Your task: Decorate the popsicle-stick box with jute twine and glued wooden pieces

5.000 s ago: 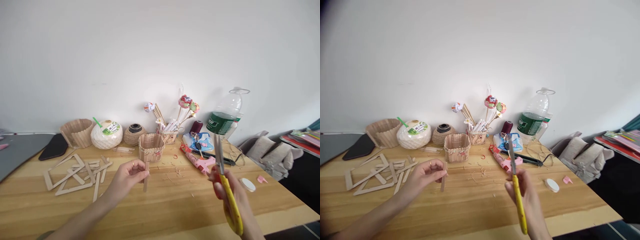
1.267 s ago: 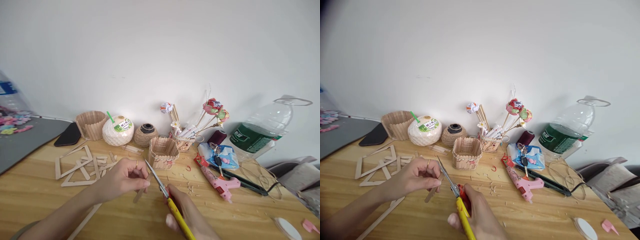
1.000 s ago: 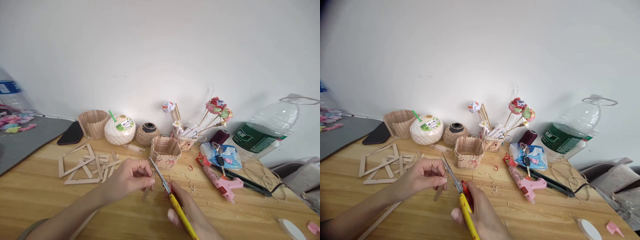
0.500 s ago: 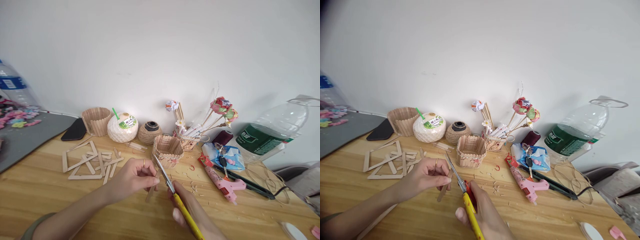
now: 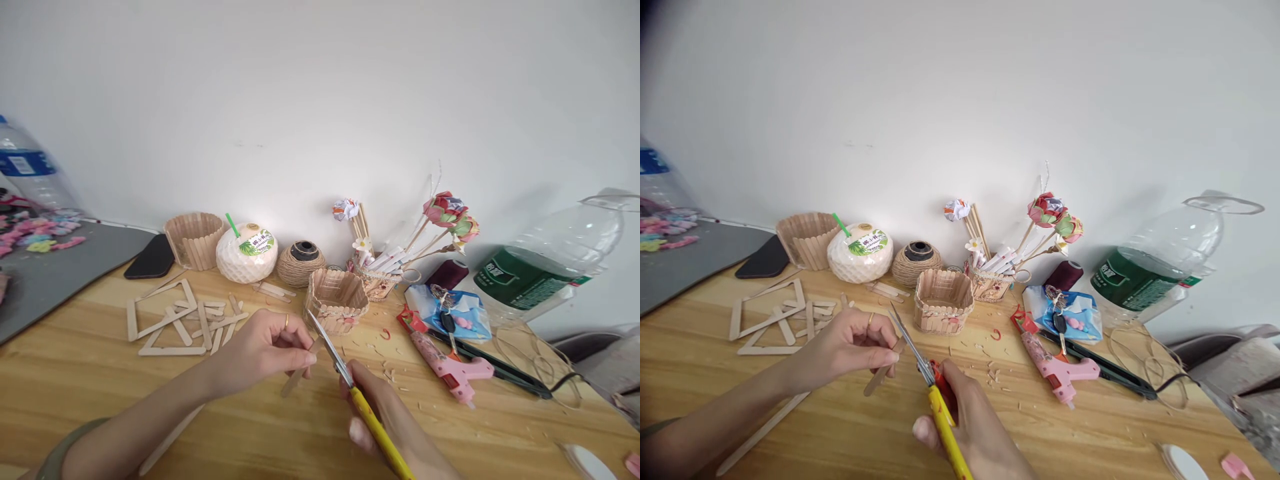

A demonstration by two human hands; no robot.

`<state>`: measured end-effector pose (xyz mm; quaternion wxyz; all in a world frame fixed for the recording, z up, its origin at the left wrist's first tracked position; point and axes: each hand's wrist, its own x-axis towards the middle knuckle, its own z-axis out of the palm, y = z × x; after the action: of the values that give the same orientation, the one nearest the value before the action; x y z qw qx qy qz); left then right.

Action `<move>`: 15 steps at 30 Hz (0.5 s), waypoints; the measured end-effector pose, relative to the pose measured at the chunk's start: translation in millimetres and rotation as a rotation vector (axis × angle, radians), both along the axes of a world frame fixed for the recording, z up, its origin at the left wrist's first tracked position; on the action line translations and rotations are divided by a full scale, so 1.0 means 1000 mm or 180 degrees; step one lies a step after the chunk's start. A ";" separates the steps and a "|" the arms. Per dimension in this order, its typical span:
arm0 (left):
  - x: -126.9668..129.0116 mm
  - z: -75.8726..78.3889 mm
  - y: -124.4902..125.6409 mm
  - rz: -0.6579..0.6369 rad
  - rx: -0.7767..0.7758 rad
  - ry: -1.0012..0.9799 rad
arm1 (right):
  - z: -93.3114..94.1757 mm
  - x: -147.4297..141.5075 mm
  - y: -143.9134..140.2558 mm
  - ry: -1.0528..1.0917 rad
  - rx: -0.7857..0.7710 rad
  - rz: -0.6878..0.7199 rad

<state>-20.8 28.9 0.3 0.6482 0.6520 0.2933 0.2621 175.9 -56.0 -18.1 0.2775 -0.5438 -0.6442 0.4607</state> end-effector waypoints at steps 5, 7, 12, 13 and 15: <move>-0.002 0.000 0.002 -0.0025 0.0139 0.0046 | 0.008 -0.003 -0.002 0.0072 -0.0064 -0.0112; -0.002 0.000 0.002 -0.0021 0.0128 0.0035 | 0.013 -0.005 -0.002 0.0063 -0.0146 -0.0074; -0.002 0.002 0.003 0.0004 0.0036 -0.0044 | 0.020 -0.006 0.002 0.0058 -0.0209 0.0050; -0.002 0.002 0.003 0.0012 0.0033 -0.0053 | 0.018 -0.006 0.002 0.0053 -0.0205 0.0060; -0.002 0.002 0.003 0.0046 0.0033 -0.0072 | 0.013 -0.004 0.003 0.0047 -0.0178 0.0084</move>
<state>-22.9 31.7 2.6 0.6462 0.6502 0.2893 0.2756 172.2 -53.4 -5.4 0.2607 -0.5394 -0.6361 0.4862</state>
